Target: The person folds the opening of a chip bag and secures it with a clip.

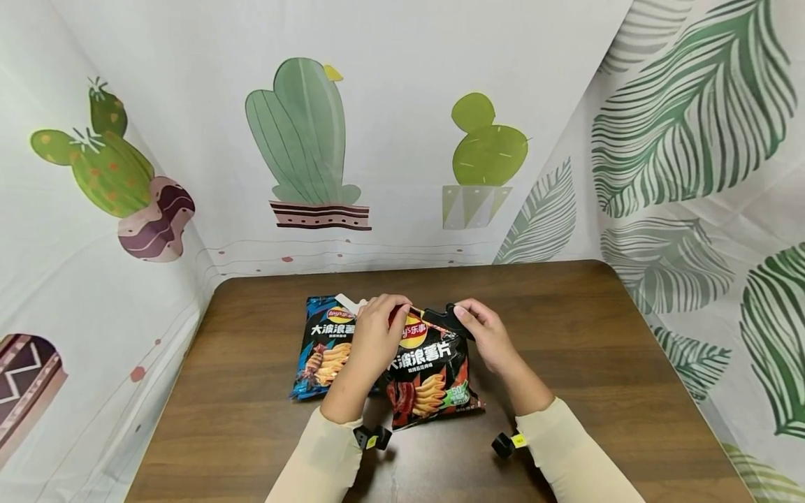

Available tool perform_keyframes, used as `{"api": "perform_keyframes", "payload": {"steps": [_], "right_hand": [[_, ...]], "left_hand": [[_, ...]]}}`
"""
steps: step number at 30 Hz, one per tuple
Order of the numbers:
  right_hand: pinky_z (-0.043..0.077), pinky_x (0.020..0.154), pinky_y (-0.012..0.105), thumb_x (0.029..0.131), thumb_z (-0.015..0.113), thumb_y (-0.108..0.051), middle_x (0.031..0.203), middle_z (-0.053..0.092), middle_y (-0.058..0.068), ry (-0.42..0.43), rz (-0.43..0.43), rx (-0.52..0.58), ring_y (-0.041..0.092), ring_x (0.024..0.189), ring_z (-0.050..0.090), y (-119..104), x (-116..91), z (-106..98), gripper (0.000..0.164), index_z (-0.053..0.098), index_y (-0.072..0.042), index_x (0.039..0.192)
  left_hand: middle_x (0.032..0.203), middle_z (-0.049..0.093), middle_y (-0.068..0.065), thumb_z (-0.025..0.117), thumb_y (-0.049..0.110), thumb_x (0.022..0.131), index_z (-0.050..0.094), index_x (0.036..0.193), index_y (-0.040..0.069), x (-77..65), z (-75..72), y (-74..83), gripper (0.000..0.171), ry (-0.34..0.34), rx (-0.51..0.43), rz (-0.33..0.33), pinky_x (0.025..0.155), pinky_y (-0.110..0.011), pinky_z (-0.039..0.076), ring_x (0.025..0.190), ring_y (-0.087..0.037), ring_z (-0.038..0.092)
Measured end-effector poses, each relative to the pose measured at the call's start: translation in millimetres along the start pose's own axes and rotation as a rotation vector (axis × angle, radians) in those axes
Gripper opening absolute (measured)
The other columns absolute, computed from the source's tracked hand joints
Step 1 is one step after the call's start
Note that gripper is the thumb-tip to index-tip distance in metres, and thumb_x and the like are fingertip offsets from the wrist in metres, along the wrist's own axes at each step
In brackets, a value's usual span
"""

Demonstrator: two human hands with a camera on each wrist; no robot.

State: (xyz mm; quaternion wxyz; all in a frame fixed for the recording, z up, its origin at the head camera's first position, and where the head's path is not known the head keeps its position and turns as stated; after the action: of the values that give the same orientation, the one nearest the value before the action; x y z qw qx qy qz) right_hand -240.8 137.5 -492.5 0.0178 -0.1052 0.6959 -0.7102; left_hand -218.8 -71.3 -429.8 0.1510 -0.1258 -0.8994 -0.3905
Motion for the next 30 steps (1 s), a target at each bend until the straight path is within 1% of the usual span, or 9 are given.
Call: {"api": "perform_keyframes", "payload": {"steps": [3,5,9,15,17,20,21,27,30], "right_hand": [[0.051,0.077,0.022,0.105,0.053,-0.017,0.093,0.064,-0.008,-0.023,-0.004,-0.048,0.006,0.086,0.06,-2,0,0,0.029,0.06,0.011,0.109],[0.051,0.077,0.023,0.105,0.053,-0.017,0.092,0.063,-0.005,-0.034,-0.007,-0.099,0.007,0.084,0.059,-3,0,-1,0.026,0.061,0.008,0.107],[0.047,0.073,0.024,0.105,0.054,-0.018,0.086,0.058,-0.001,-0.06,-0.026,-0.246,0.008,0.078,0.054,-6,2,-2,0.02,0.063,0.0,0.098],[0.04,0.064,0.025,0.105,0.053,-0.014,0.073,0.049,-0.002,-0.123,-0.088,-0.45,0.007,0.066,0.045,-11,6,-1,0.022,0.061,-0.008,0.086],[0.04,0.062,0.025,0.105,0.053,-0.011,0.071,0.048,-0.004,-0.132,-0.112,-0.485,0.006,0.064,0.044,-22,3,2,0.023,0.061,-0.009,0.083],[0.04,0.06,0.024,0.104,0.054,-0.009,0.069,0.048,-0.005,-0.127,-0.16,-0.514,0.003,0.063,0.044,-39,-1,7,0.024,0.061,-0.008,0.081],[0.04,0.06,0.025,0.104,0.055,-0.011,0.069,0.048,-0.005,-0.118,-0.176,-0.516,0.003,0.063,0.044,-39,-2,6,0.024,0.061,-0.01,0.08],[0.04,0.059,0.026,0.104,0.058,-0.02,0.069,0.049,-0.005,-0.064,-0.248,-0.497,0.007,0.063,0.045,-9,4,-2,0.025,0.061,-0.019,0.079],[0.04,0.059,0.026,0.103,0.059,-0.018,0.069,0.049,-0.005,-0.052,-0.262,-0.485,0.007,0.063,0.045,-9,3,-2,0.026,0.06,-0.019,0.077]], "left_hand": [[0.106,0.073,-0.002,0.059,0.023,0.103,0.073,0.108,0.014,-0.5,0.5,-0.6,0.017,-0.003,-0.003,-0.005,0.104,-0.05,0.042,0.102,-0.023,0.067],[0.106,0.073,-0.002,0.06,0.023,0.103,0.073,0.108,0.013,-1.1,1.0,-0.7,0.017,-0.006,-0.007,-0.003,0.102,-0.05,0.043,0.101,-0.023,0.067],[0.106,0.073,-0.002,0.059,0.023,0.103,0.073,0.109,0.013,-1.4,2.2,-0.7,0.017,-0.015,-0.015,-0.001,0.096,-0.048,0.043,0.1,-0.023,0.066],[0.106,0.072,-0.003,0.059,0.023,0.104,0.073,0.109,0.012,-1.4,2.7,-0.7,0.019,-0.026,-0.018,-0.002,0.094,-0.048,0.043,0.1,-0.023,0.065],[0.105,0.073,-0.003,0.059,0.023,0.104,0.073,0.109,0.012,-1.5,2.7,-0.7,0.02,-0.027,-0.018,0.0,0.093,-0.047,0.043,0.1,-0.024,0.065],[0.105,0.073,-0.003,0.059,0.023,0.104,0.073,0.109,0.012,-1.3,2.7,-0.5,0.019,-0.025,-0.018,0.001,0.092,-0.047,0.043,0.099,-0.024,0.066],[0.105,0.073,-0.003,0.059,0.023,0.104,0.073,0.109,0.012,-1.2,2.5,-0.2,0.019,-0.024,-0.016,0.004,0.092,-0.046,0.043,0.099,-0.024,0.066],[0.105,0.073,-0.003,0.058,0.023,0.104,0.072,0.108,0.014,-1.5,2.4,-0.1,0.017,-0.024,-0.005,0.01,0.092,-0.046,0.043,0.099,-0.023,0.066],[0.104,0.072,-0.002,0.058,0.023,0.104,0.072,0.108,0.015,-1.7,2.6,-0.3,0.017,-0.029,-0.005,0.007,0.091,-0.044,0.042,0.098,-0.023,0.065]]}}
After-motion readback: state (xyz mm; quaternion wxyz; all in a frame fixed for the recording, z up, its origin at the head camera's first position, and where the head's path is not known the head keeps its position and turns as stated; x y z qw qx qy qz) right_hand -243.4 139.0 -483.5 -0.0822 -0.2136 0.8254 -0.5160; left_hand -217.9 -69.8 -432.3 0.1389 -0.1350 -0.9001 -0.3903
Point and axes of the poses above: each hand's wrist, its own x-axis towards the middle knuckle, its own z-axis out of the palm, y = z × x, the point moved 5 cm from there along x, towards the middle knuckle
